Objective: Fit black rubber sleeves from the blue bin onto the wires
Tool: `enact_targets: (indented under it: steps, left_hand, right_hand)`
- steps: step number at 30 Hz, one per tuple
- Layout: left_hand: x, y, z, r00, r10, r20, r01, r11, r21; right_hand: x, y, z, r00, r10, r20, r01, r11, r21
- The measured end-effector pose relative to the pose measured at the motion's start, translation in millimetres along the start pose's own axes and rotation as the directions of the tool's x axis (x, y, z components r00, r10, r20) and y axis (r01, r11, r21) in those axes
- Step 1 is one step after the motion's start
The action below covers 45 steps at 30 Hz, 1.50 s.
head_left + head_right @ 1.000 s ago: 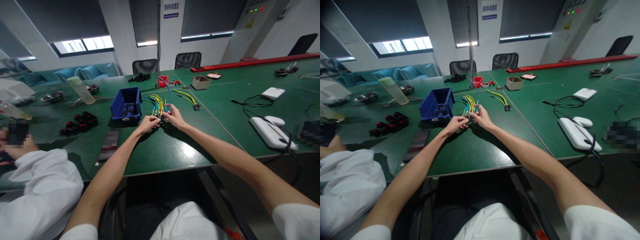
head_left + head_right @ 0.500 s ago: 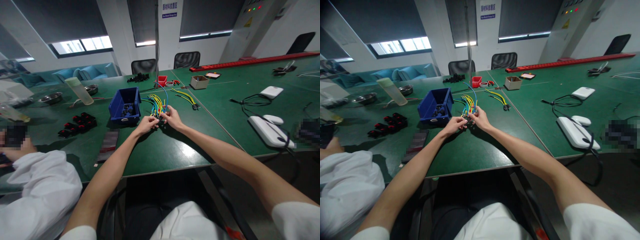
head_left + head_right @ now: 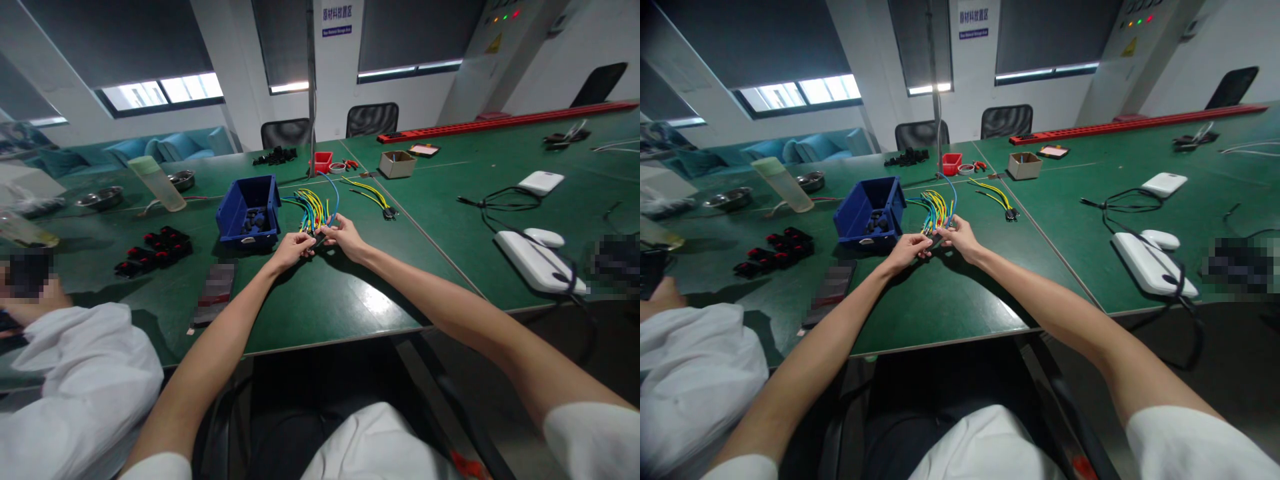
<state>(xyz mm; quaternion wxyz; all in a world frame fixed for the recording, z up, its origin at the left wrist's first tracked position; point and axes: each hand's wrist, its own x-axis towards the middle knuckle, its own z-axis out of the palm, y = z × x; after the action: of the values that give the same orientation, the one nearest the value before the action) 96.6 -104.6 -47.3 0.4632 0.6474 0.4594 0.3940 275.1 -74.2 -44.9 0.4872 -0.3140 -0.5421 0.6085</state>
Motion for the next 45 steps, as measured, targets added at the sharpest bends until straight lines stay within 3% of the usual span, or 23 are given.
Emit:
enact_targets:
  steps: [12,28,45]
  left_hand:
    - [-1,1,0.4,1.000,-0.008,0.000,0.008,1.000,0.000]
    - [-1,0,-1.1,1.000,-0.023,0.003,0.023,1.000,0.011]
    - [-1,6,0.8,0.999,-0.041,-0.018,0.041,0.999,-0.010]
  right_hand:
    - [5,2,-8,0.991,0.110,0.077,-0.116,0.991,0.072]
    - [7,1,-12,0.980,0.146,0.133,-0.154,0.986,0.057]
    - [7,-1,-9,0.986,0.149,0.079,-0.155,0.985,0.077]
